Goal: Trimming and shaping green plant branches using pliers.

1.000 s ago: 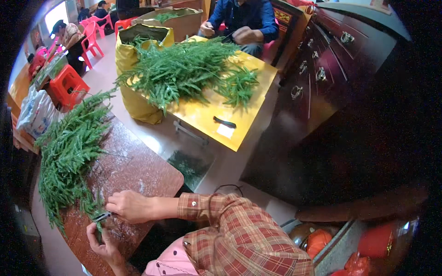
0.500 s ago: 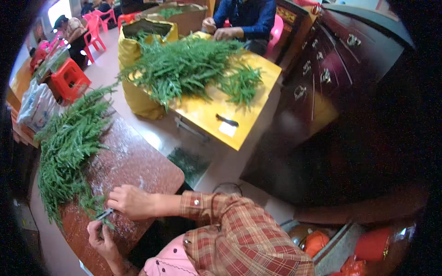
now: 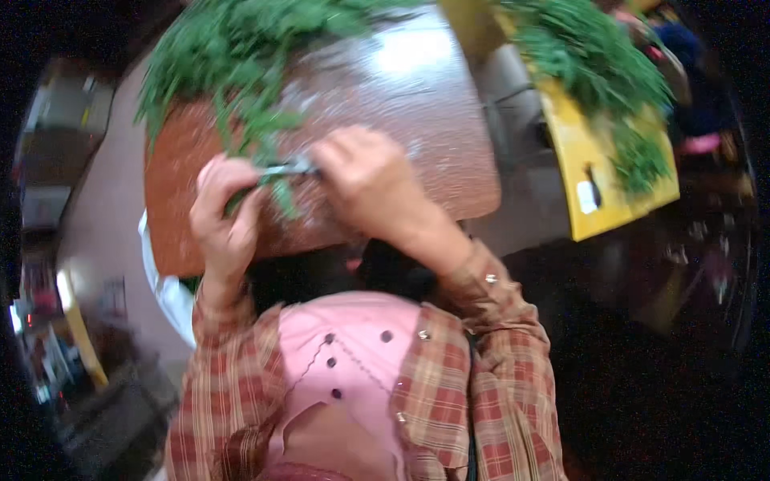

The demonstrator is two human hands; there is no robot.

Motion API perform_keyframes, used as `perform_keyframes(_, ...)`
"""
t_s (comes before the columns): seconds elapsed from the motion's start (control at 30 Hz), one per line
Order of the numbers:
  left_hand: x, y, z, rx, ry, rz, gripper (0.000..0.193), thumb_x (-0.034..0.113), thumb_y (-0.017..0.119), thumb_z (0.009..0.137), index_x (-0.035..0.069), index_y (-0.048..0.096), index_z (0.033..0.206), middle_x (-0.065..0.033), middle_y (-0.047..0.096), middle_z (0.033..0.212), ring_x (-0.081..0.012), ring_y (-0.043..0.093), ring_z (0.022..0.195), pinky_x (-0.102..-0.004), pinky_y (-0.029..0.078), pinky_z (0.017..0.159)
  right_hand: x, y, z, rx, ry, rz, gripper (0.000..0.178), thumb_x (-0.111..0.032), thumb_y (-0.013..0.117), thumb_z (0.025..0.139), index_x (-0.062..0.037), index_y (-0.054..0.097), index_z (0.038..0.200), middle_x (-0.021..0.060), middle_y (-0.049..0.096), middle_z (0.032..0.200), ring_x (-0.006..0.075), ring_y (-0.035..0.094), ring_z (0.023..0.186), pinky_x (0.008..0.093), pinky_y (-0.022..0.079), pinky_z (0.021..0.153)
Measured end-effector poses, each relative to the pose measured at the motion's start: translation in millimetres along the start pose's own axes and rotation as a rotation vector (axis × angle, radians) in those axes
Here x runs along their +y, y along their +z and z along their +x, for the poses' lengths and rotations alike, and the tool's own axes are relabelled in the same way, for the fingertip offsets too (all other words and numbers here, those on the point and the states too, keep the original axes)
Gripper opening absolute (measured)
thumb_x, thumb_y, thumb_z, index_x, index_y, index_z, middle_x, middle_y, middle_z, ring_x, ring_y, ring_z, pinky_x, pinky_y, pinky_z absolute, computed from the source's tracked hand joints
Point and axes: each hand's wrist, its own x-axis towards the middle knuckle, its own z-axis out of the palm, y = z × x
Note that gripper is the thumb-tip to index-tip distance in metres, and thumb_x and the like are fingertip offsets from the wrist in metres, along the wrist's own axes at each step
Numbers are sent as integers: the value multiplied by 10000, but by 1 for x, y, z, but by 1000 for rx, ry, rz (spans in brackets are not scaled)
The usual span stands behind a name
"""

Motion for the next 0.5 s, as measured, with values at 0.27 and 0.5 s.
perform_keyframes(0.27, -1, -8, -15, 76, -51, -50, 159, 125, 763, 737, 100, 681, 871, -39, 676, 815, -227, 615, 783, -402, 401, 886, -8, 0, 1, -117, -18, -41, 339, -40, 726, 663, -44, 599, 978, 108, 621, 915, 290, 600, 820, 380, 488, 719)
perform_keyframes(0.5, -5, 2, -10, 13, -6, -108, 152, 130, 763, 737, 83, 677, 854, -58, 670, 803, -231, 611, 770, -379, 417, 843, -13, 6, 5, -115, -47, -95, 376, -57, 722, 663, -38, 616, 1023, 114, 621, 923, 291, 603, 828, 388, 487, 733)
